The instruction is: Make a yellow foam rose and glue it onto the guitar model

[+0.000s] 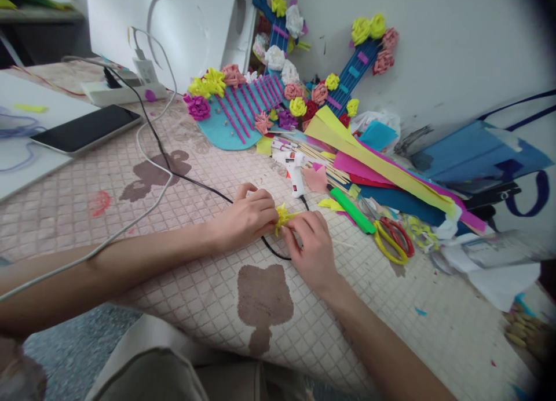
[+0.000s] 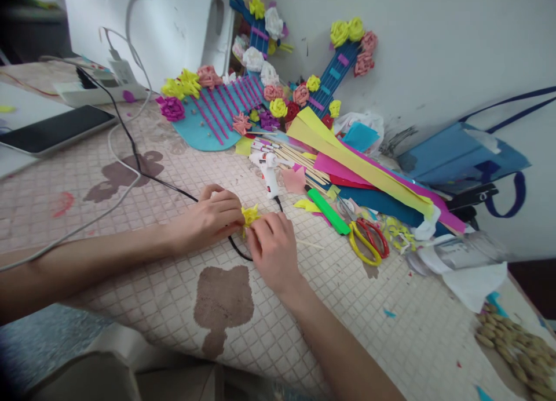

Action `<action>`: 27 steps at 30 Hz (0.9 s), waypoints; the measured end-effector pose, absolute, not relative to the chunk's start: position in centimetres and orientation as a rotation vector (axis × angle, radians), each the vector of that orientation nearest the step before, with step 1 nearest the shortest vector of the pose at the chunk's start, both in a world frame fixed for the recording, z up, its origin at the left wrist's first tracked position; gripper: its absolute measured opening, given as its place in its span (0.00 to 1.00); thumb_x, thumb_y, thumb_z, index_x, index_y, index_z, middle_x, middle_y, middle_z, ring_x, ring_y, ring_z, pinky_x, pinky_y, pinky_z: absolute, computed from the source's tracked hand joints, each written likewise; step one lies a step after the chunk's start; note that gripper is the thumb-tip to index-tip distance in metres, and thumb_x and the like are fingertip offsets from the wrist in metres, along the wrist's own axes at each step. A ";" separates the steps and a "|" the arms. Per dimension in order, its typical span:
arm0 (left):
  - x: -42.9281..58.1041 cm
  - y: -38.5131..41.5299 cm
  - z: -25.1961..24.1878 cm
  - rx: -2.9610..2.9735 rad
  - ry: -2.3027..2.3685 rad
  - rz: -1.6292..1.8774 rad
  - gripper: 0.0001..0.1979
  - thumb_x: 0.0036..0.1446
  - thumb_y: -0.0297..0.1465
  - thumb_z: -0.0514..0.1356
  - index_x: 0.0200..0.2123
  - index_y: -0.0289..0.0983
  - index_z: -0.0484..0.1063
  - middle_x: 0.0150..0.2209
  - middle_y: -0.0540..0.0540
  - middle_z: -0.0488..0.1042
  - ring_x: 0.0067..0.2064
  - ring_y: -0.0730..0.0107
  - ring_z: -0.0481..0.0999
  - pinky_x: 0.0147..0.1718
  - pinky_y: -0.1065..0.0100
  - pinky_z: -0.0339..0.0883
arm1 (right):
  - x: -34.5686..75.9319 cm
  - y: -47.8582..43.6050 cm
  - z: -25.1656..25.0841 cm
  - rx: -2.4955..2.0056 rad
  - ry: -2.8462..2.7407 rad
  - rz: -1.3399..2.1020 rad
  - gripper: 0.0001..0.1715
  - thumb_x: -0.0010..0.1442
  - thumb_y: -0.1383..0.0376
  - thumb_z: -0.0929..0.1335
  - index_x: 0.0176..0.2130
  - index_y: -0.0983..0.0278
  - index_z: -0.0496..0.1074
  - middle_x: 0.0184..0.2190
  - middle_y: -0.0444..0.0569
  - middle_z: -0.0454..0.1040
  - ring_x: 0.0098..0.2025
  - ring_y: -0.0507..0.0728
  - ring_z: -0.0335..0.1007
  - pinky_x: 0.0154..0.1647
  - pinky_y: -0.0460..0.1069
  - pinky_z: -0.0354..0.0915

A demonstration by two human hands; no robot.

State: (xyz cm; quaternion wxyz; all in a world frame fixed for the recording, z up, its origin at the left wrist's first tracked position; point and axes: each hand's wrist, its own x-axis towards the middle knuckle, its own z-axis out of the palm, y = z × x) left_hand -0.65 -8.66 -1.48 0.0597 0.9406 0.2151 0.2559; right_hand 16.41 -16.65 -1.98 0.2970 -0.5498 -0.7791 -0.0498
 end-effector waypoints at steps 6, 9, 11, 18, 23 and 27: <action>-0.6 -8.6 -1.7 2.856 0.622 0.812 0.09 0.61 0.28 0.52 0.30 0.36 0.69 0.32 0.48 0.72 0.42 0.67 0.68 0.48 0.57 0.49 | 15.5 -16.8 -2.1 -1.579 -2.131 -0.246 0.11 0.59 0.63 0.65 0.25 0.62 0.66 0.27 0.49 0.68 0.37 0.60 0.59 0.37 0.55 0.55; -0.6 -8.6 -1.7 2.845 0.642 0.820 0.08 0.61 0.28 0.52 0.30 0.36 0.68 0.33 0.48 0.73 0.42 0.67 0.68 0.48 0.58 0.50 | 15.5 -16.7 -2.3 -1.576 -2.167 -0.293 0.11 0.60 0.66 0.65 0.25 0.61 0.66 0.27 0.49 0.68 0.36 0.60 0.59 0.35 0.55 0.53; -0.6 -8.6 -1.8 2.837 0.651 0.825 0.07 0.60 0.27 0.53 0.30 0.36 0.69 0.33 0.48 0.73 0.42 0.67 0.68 0.48 0.58 0.49 | 15.6 -16.7 -2.4 -1.535 -2.227 -0.319 0.11 0.61 0.67 0.64 0.26 0.62 0.67 0.28 0.49 0.68 0.36 0.59 0.58 0.35 0.55 0.53; -0.6 -8.7 -1.9 2.798 0.643 0.823 0.06 0.57 0.24 0.54 0.30 0.36 0.69 0.33 0.48 0.72 0.42 0.67 0.68 0.48 0.58 0.50 | 15.6 -16.8 -2.2 -1.442 -2.385 -0.339 0.14 0.65 0.66 0.61 0.28 0.62 0.70 0.28 0.48 0.68 0.36 0.59 0.58 0.35 0.54 0.54; -0.6 -8.5 -1.9 2.764 0.655 0.821 0.05 0.58 0.27 0.56 0.30 0.36 0.69 0.32 0.49 0.72 0.41 0.67 0.69 0.46 0.60 0.51 | 16.8 -16.9 -2.1 -1.395 -2.205 -0.120 0.08 0.63 0.64 0.64 0.31 0.62 0.69 0.31 0.49 0.69 0.38 0.58 0.60 0.38 0.53 0.58; -0.7 -8.5 -1.8 2.759 0.653 0.802 0.05 0.58 0.27 0.56 0.29 0.36 0.69 0.32 0.49 0.72 0.42 0.67 0.69 0.46 0.60 0.51 | 17.5 -16.9 -2.1 -1.421 -2.111 -0.115 0.04 0.62 0.67 0.64 0.34 0.63 0.68 0.33 0.49 0.70 0.39 0.58 0.61 0.40 0.54 0.59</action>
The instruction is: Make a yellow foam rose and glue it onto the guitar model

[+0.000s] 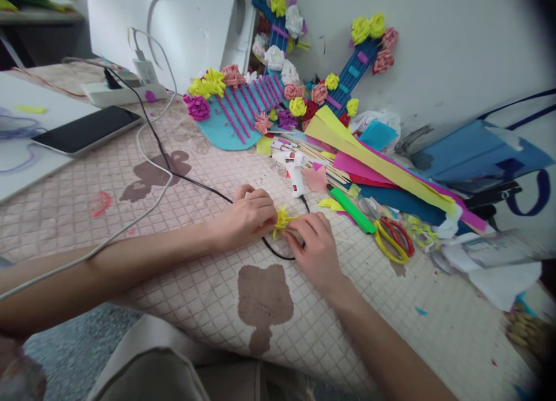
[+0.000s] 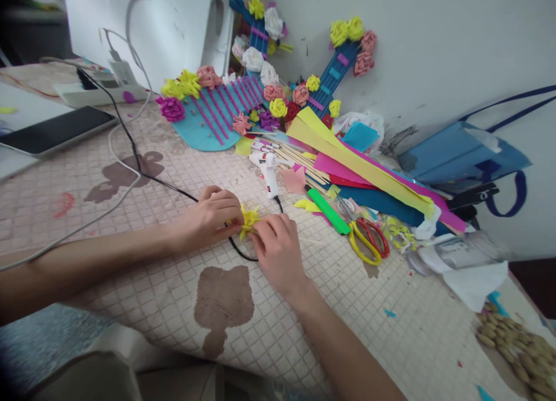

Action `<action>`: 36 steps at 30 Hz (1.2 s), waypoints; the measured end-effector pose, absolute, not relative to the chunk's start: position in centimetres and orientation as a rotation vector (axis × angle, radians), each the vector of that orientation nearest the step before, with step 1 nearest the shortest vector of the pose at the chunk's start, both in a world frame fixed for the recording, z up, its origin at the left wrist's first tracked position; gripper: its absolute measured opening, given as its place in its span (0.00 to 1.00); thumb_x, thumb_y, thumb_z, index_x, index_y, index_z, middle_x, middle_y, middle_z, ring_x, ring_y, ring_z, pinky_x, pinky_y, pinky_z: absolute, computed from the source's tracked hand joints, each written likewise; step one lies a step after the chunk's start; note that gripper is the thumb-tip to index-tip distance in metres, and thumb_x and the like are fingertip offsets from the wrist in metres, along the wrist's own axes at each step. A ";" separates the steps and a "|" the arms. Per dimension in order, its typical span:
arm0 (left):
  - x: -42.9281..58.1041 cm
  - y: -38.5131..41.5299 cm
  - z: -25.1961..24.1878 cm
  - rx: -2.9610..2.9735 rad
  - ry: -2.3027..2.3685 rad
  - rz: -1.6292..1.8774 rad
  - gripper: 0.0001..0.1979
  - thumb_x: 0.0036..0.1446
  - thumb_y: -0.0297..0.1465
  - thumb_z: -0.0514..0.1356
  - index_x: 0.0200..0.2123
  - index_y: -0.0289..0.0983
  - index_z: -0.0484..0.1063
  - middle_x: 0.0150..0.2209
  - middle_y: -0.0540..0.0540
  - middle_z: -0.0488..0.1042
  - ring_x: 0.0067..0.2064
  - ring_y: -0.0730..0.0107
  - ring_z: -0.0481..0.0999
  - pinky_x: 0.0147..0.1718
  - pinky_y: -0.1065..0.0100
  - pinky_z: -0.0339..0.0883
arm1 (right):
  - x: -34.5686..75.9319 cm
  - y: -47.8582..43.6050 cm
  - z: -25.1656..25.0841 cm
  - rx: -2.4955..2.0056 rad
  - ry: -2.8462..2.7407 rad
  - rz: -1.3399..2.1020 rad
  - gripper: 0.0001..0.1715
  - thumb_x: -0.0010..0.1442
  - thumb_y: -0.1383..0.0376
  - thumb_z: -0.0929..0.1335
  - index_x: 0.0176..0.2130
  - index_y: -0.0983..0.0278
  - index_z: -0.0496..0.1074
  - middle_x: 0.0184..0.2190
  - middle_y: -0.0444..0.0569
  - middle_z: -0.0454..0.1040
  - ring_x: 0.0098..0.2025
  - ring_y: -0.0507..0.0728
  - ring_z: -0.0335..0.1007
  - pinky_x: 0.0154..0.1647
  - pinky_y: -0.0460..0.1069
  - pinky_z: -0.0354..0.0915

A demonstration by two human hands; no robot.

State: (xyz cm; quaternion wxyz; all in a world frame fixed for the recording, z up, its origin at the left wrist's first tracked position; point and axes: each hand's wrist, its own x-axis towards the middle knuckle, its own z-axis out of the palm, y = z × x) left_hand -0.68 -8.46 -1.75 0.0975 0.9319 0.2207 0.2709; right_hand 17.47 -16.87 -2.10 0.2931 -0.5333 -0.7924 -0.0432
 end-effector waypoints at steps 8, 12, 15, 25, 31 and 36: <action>-0.6 -8.6 -1.7 2.761 0.640 0.784 0.06 0.59 0.28 0.55 0.29 0.36 0.69 0.32 0.49 0.72 0.41 0.67 0.68 0.45 0.61 0.51 | 16.8 -16.5 -2.5 -1.457 -2.146 -0.162 0.04 0.62 0.68 0.65 0.33 0.63 0.68 0.33 0.49 0.70 0.39 0.58 0.62 0.39 0.53 0.59; -0.6 -8.7 -1.7 2.768 0.644 0.792 0.06 0.59 0.28 0.55 0.29 0.36 0.69 0.31 0.49 0.72 0.41 0.68 0.69 0.46 0.60 0.50 | 16.7 -16.5 -2.6 -1.470 -2.171 -0.213 0.06 0.63 0.68 0.64 0.33 0.63 0.68 0.33 0.49 0.70 0.39 0.58 0.62 0.38 0.53 0.58; -0.7 -8.8 -1.5 2.768 0.653 0.794 0.06 0.59 0.28 0.55 0.30 0.37 0.69 0.32 0.49 0.72 0.42 0.68 0.69 0.47 0.60 0.50 | 16.6 -16.4 -2.5 -1.470 -2.205 -0.260 0.08 0.63 0.68 0.63 0.32 0.64 0.68 0.32 0.49 0.70 0.38 0.58 0.62 0.37 0.53 0.58; -0.7 -8.8 -1.2 2.884 0.635 0.778 0.06 0.60 0.27 0.54 0.31 0.37 0.69 0.32 0.49 0.73 0.43 0.67 0.68 0.50 0.57 0.49 | 16.5 -16.3 -2.6 -1.554 -2.273 -0.357 0.10 0.64 0.70 0.61 0.32 0.64 0.68 0.31 0.49 0.69 0.37 0.58 0.59 0.36 0.52 0.53; -0.6 -9.0 -1.1 2.970 0.622 0.779 0.10 0.62 0.26 0.51 0.29 0.36 0.68 0.31 0.50 0.72 0.41 0.69 0.68 0.50 0.57 0.49 | 16.5 -16.3 -2.7 -1.589 -2.273 -0.358 0.10 0.64 0.70 0.61 0.31 0.64 0.67 0.31 0.48 0.69 0.36 0.58 0.59 0.36 0.53 0.53; -0.6 -9.0 -1.2 2.995 0.668 0.783 0.11 0.63 0.26 0.50 0.29 0.36 0.68 0.30 0.49 0.71 0.40 0.69 0.68 0.50 0.57 0.50 | 16.6 -16.4 -2.6 -1.558 -2.182 -0.214 0.05 0.63 0.68 0.63 0.34 0.64 0.67 0.33 0.49 0.70 0.39 0.58 0.61 0.38 0.53 0.56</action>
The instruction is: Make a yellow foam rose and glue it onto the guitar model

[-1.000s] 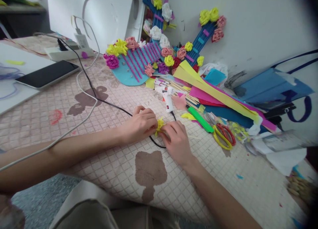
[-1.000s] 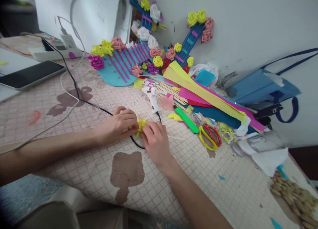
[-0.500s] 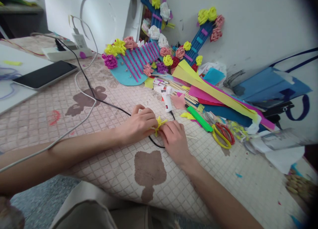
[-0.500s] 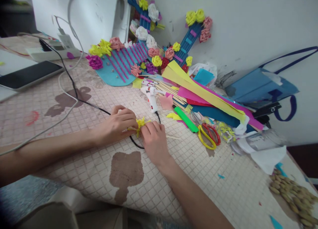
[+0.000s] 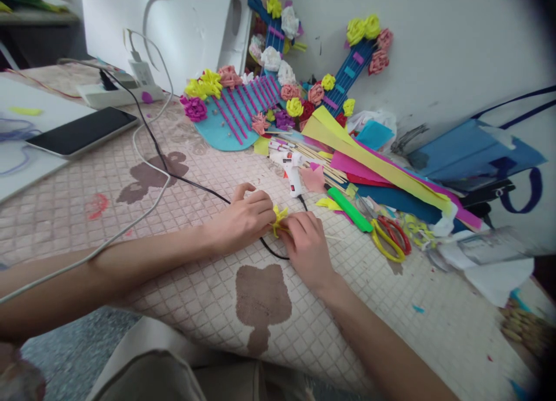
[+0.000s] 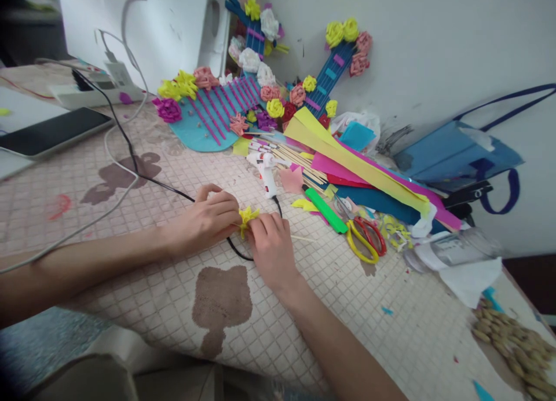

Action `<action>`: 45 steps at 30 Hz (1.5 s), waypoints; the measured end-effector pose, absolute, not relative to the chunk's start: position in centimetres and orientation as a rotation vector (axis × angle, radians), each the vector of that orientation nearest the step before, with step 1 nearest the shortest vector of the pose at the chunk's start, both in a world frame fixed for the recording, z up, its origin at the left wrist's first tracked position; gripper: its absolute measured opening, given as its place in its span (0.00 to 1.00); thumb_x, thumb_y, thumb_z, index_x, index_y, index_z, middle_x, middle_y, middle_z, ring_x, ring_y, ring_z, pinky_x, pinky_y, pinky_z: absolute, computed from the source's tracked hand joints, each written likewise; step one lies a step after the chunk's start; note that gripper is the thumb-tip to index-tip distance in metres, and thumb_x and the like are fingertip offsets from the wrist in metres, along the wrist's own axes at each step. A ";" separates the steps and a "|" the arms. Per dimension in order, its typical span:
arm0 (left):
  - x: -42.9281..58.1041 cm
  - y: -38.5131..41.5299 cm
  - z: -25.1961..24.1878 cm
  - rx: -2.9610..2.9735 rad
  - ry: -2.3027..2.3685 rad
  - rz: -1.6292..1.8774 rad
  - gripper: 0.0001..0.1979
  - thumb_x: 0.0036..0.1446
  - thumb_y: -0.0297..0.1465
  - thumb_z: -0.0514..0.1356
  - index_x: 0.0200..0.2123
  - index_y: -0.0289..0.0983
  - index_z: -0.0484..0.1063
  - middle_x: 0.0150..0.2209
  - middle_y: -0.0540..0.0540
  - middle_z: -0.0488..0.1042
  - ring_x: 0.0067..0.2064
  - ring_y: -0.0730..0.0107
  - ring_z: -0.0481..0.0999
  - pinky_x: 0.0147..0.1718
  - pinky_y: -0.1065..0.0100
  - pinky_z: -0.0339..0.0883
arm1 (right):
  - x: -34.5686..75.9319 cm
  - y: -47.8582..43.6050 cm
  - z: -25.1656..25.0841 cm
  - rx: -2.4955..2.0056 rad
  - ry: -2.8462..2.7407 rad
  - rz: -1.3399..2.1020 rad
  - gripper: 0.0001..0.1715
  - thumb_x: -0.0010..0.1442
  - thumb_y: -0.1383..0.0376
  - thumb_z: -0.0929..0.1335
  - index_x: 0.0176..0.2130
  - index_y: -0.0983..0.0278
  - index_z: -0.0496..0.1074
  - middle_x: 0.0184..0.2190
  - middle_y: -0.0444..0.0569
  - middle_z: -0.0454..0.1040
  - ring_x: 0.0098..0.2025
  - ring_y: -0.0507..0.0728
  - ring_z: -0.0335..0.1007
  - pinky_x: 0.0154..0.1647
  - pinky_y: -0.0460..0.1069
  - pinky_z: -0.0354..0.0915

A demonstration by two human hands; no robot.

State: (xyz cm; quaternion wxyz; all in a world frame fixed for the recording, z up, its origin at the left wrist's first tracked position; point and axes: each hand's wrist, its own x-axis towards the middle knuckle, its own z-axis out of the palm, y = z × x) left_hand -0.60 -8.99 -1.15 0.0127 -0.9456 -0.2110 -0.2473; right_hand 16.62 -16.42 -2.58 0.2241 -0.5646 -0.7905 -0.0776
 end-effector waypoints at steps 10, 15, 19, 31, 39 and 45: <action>-0.7 -8.8 -1.6 -2.994 -0.722 -0.852 0.07 0.60 0.27 0.54 0.29 0.37 0.69 0.32 0.49 0.72 0.41 0.68 0.68 0.49 0.58 0.50 | 16.6 -16.1 -2.5 -1.528 -2.203 -0.279 0.09 0.64 0.69 0.62 0.31 0.64 0.67 0.31 0.48 0.70 0.38 0.57 0.61 0.37 0.52 0.56; -0.8 -8.8 -1.5 -2.998 -0.720 -0.847 0.06 0.60 0.28 0.55 0.31 0.37 0.69 0.33 0.49 0.72 0.42 0.67 0.68 0.49 0.58 0.50 | 16.4 -16.1 -2.4 -1.570 -2.239 -0.333 0.10 0.64 0.70 0.61 0.31 0.64 0.67 0.31 0.49 0.69 0.37 0.57 0.60 0.37 0.52 0.54; -0.8 -8.8 -1.5 -3.003 -0.719 -0.839 0.08 0.61 0.28 0.53 0.30 0.37 0.69 0.33 0.49 0.72 0.42 0.67 0.68 0.49 0.58 0.49 | 16.4 -15.9 -2.6 -1.604 -2.264 -0.357 0.10 0.64 0.71 0.60 0.32 0.64 0.67 0.31 0.49 0.69 0.37 0.58 0.60 0.37 0.53 0.53; -0.7 -8.9 -1.4 -3.020 -0.773 -0.869 0.08 0.59 0.27 0.54 0.28 0.36 0.69 0.32 0.49 0.72 0.40 0.68 0.68 0.48 0.58 0.50 | 15.9 -16.8 -1.7 -1.540 -2.087 -0.123 0.13 0.63 0.60 0.63 0.28 0.63 0.65 0.28 0.48 0.68 0.37 0.58 0.60 0.39 0.53 0.55; -0.8 -9.1 -1.3 -3.024 -0.820 -0.875 0.06 0.58 0.27 0.55 0.28 0.36 0.69 0.31 0.50 0.72 0.40 0.68 0.69 0.47 0.58 0.50 | 15.9 -16.5 -2.3 -1.463 -2.332 -0.280 0.10 0.62 0.67 0.63 0.29 0.62 0.68 0.29 0.47 0.69 0.37 0.58 0.58 0.37 0.53 0.54; -0.8 -9.2 -1.3 -3.038 -0.854 -0.866 0.05 0.57 0.27 0.55 0.28 0.36 0.69 0.31 0.50 0.72 0.39 0.68 0.69 0.46 0.59 0.51 | 15.8 -16.5 -2.2 -1.375 -2.459 -0.265 0.11 0.64 0.67 0.62 0.31 0.62 0.70 0.30 0.47 0.69 0.38 0.57 0.59 0.38 0.53 0.56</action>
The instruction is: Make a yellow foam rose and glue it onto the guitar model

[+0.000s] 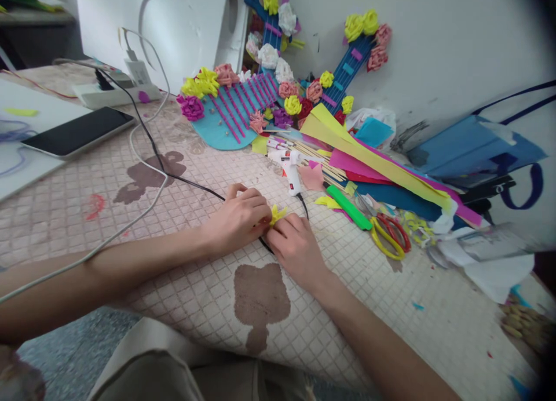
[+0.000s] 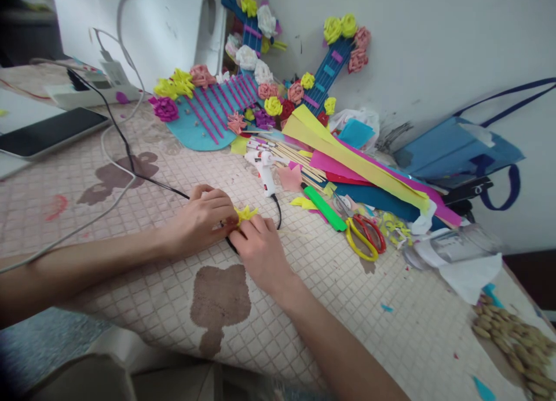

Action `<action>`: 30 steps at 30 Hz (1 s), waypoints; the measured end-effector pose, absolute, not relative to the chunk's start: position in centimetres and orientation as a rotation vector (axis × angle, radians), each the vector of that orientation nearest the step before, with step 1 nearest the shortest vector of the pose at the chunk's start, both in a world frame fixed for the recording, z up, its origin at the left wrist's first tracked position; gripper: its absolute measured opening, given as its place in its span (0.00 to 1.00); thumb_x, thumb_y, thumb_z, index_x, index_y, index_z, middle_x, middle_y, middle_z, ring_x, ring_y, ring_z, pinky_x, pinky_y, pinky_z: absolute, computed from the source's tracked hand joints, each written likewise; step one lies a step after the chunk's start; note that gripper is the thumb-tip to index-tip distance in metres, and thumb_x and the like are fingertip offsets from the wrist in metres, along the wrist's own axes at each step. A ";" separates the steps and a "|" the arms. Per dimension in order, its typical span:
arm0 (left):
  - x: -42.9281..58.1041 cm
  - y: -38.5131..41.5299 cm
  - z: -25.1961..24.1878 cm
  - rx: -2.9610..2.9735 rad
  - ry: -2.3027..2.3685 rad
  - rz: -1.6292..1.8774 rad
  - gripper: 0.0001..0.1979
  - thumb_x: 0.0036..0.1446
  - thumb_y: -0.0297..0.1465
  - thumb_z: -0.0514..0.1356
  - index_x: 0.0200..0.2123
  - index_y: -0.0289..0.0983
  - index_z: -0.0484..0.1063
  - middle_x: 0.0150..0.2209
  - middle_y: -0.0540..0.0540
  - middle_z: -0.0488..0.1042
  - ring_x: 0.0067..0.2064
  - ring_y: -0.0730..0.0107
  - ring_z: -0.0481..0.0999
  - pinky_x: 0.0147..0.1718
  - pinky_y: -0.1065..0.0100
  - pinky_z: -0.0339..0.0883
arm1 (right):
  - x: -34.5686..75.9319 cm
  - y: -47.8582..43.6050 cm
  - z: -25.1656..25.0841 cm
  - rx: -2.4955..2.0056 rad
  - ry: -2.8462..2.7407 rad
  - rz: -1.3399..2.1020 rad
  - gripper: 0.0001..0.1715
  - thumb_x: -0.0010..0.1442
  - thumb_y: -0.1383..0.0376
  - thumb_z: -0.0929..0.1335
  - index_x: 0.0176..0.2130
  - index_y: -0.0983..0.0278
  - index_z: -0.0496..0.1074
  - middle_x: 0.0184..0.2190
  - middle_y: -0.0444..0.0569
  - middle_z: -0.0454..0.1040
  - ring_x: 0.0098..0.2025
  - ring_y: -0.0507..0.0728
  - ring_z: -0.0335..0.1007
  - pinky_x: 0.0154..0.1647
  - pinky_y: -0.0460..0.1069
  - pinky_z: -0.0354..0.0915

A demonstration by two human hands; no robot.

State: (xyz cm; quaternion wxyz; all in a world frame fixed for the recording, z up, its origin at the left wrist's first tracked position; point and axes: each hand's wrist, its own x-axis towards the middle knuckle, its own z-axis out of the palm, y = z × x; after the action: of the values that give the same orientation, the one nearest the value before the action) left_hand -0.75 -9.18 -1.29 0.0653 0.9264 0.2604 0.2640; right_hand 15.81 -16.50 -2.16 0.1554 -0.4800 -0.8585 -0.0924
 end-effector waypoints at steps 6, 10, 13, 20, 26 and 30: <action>-0.9 -9.0 -1.1 2.785 0.767 0.803 0.06 0.57 0.26 0.55 0.27 0.36 0.68 0.30 0.50 0.72 0.39 0.68 0.69 0.46 0.60 0.51 | 18.8 -16.8 -0.9 -1.372 -2.180 -0.003 0.09 0.62 0.61 0.64 0.40 0.63 0.69 0.38 0.50 0.70 0.43 0.58 0.62 0.44 0.54 0.61; -0.9 -9.0 -0.9 2.787 0.767 0.805 0.07 0.57 0.25 0.55 0.27 0.36 0.68 0.29 0.51 0.72 0.38 0.69 0.69 0.46 0.60 0.51 | 21.6 -17.0 -0.9 -1.517 -2.249 -0.015 0.07 0.61 0.64 0.65 0.40 0.63 0.69 0.37 0.50 0.71 0.43 0.59 0.64 0.44 0.55 0.61; -0.8 -9.0 -1.0 2.793 0.756 0.819 0.08 0.58 0.26 0.54 0.27 0.36 0.68 0.29 0.51 0.72 0.38 0.70 0.69 0.47 0.60 0.51 | 22.6 -17.0 -1.3 -1.530 -2.298 0.025 0.06 0.63 0.67 0.63 0.36 0.62 0.69 0.33 0.49 0.71 0.39 0.57 0.65 0.41 0.54 0.63; -0.8 -8.9 -1.0 2.783 0.748 0.806 0.07 0.59 0.27 0.55 0.28 0.37 0.69 0.31 0.50 0.73 0.39 0.69 0.69 0.48 0.58 0.50 | 25.6 -18.6 -1.4 -1.530 -2.299 0.110 0.09 0.64 0.66 0.61 0.37 0.61 0.70 0.35 0.49 0.72 0.39 0.57 0.68 0.40 0.53 0.66; -1.0 -8.9 -1.1 2.743 0.744 0.809 0.06 0.59 0.26 0.55 0.29 0.37 0.69 0.32 0.51 0.72 0.40 0.69 0.69 0.49 0.57 0.49 | 29.8 -20.1 -2.5 -1.773 -1.998 -0.069 0.09 0.63 0.63 0.62 0.41 0.60 0.69 0.35 0.50 0.72 0.35 0.57 0.70 0.37 0.52 0.67; -1.1 -8.9 -1.1 2.720 0.736 0.841 0.07 0.60 0.28 0.55 0.29 0.37 0.69 0.31 0.51 0.72 0.39 0.70 0.69 0.49 0.57 0.49 | 29.8 -19.5 -3.5 -1.912 -1.929 -0.075 0.09 0.62 0.62 0.62 0.42 0.60 0.68 0.34 0.49 0.72 0.33 0.56 0.70 0.34 0.52 0.68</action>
State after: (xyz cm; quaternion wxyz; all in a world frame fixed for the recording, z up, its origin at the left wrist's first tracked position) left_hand -1.06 -8.89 -1.12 0.1002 0.9203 0.2491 0.2844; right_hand 29.77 -19.53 -3.52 0.2108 -0.6879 -0.6939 -0.0269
